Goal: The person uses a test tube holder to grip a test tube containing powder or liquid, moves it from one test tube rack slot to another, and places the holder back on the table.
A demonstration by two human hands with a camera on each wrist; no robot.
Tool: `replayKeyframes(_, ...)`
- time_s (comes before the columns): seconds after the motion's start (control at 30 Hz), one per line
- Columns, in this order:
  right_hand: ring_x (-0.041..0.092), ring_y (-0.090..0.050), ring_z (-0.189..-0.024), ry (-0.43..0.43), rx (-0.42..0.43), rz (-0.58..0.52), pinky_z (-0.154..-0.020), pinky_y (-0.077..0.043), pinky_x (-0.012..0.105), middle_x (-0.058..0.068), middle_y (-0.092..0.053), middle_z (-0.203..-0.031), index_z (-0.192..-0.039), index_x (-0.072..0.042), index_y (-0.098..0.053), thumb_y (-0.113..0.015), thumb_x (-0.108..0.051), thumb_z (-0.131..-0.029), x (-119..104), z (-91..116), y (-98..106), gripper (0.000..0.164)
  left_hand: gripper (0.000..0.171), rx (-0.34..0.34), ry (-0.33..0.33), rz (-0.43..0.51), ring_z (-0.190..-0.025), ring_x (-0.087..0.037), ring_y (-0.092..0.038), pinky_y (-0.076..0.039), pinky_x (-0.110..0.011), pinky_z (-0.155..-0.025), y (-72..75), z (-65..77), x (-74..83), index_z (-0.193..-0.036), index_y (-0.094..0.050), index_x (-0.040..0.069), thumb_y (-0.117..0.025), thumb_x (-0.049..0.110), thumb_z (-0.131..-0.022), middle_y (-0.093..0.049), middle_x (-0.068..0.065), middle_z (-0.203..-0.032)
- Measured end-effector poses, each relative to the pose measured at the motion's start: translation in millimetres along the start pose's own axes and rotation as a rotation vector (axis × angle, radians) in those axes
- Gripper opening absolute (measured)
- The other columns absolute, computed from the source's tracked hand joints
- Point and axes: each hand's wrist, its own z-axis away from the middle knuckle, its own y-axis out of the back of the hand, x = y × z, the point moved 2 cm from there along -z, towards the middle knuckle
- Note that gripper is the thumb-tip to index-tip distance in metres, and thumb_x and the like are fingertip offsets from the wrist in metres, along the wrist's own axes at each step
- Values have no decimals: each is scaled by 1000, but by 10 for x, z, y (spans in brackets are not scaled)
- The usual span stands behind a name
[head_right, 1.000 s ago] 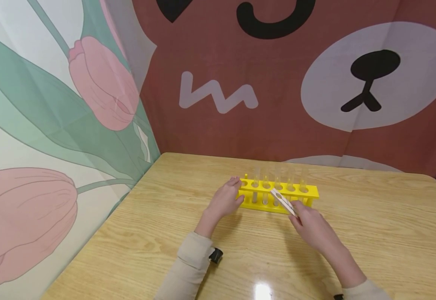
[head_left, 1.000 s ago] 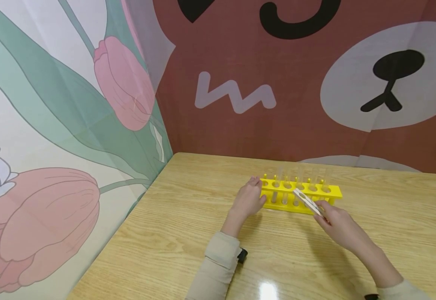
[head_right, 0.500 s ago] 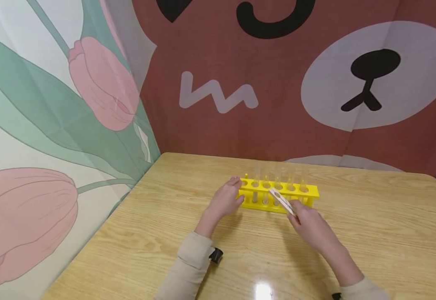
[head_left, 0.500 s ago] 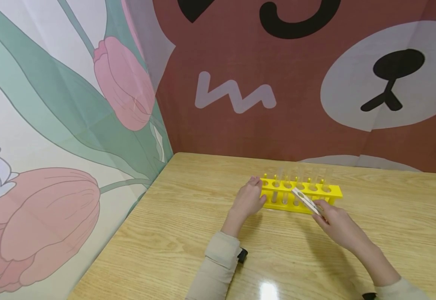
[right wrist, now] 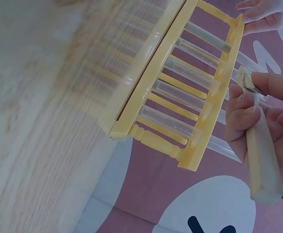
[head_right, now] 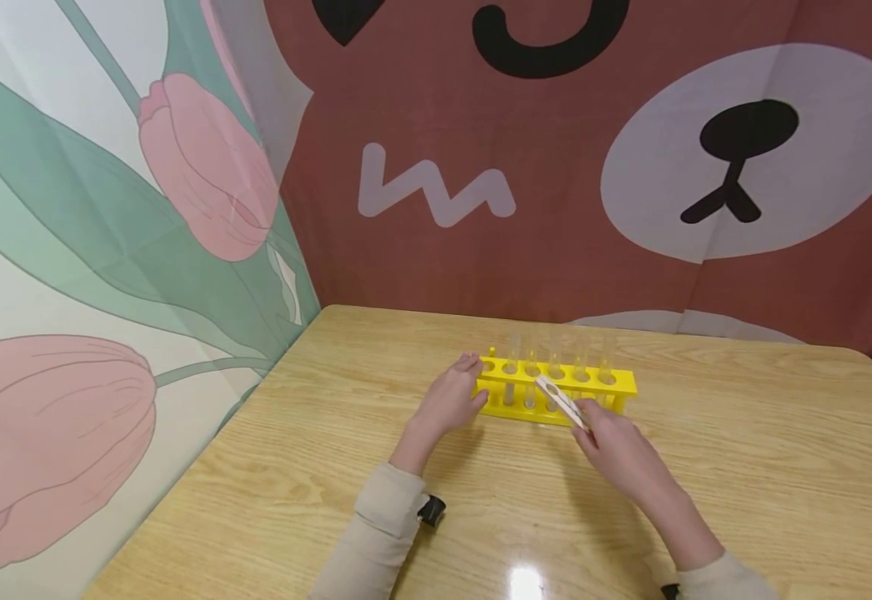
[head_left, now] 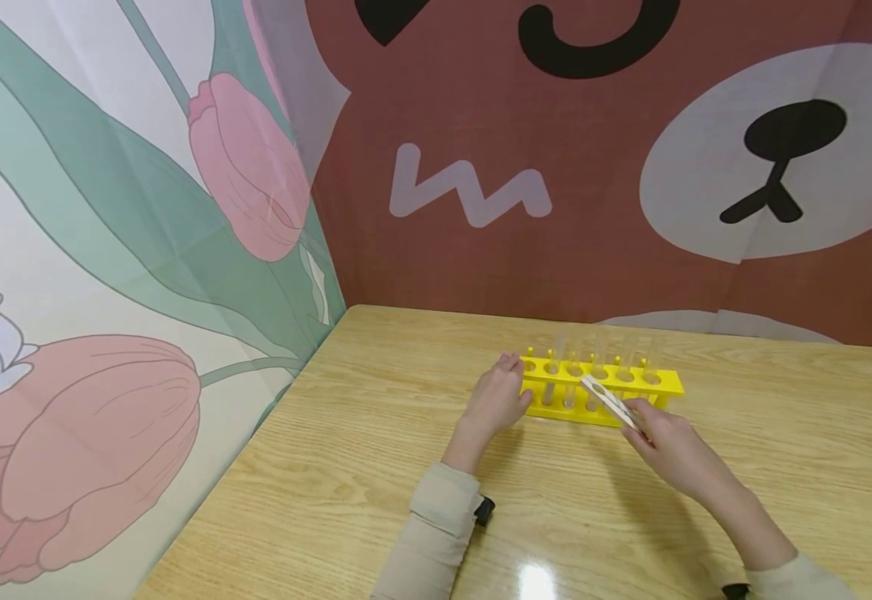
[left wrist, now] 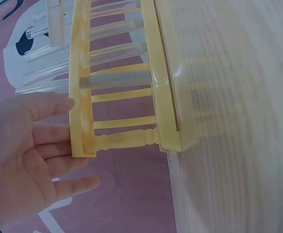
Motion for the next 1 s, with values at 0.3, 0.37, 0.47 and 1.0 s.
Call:
replayKeyframes(0.3, 11, -36, -47, 8, 0, -2, -38, -33, 22, 1, -46, -64, -113, 10, -46, -58, -4, -85, -1, 1, -17, 34, 42, -20, 15, 5, -122, -24, -39, -32, -28, -97, -6, 5, 0, -120, -54, -1, -56, 24, -87, -46, -13, -129)
replayKeyframes(0.37, 11, -36, -47, 7, -1, -2, -38, -33, 22, 1, -46, -64, -113, 10, -46, -58, -4, -85, -3, -2, -19, 34, 41, -19, 17, 5, -122, -23, -39, -33, -28, -96, -7, 5, 0, -120, -54, -1, -57, 24, -87, -46, -13, -129)
replayKeyframes(0.47, 11, -36, -47, 5, 1, -1, -38, -32, 22, 1, -46, -64, -113, 10, -46, -58, -4, -85, -4, -7, -18, 34, 42, -21, 21, 8, -122, -23, -39, -33, -28, -96, -9, 2, 0, -120, -54, -1, -57, 24, -87, -46, -13, -130)
replayKeyframes(1.0, 11, -35, -46, 25, 14, 8, -37, -32, 22, 1, -46, -64, -113, 10, -46, -58, -3, -84, -2, -21, -20, 34, 42, -13, 10, 7, -122, -23, -38, -32, -27, -96, -5, -7, -8, -120, -54, -2, -57, 24, -87, -47, -13, -129)
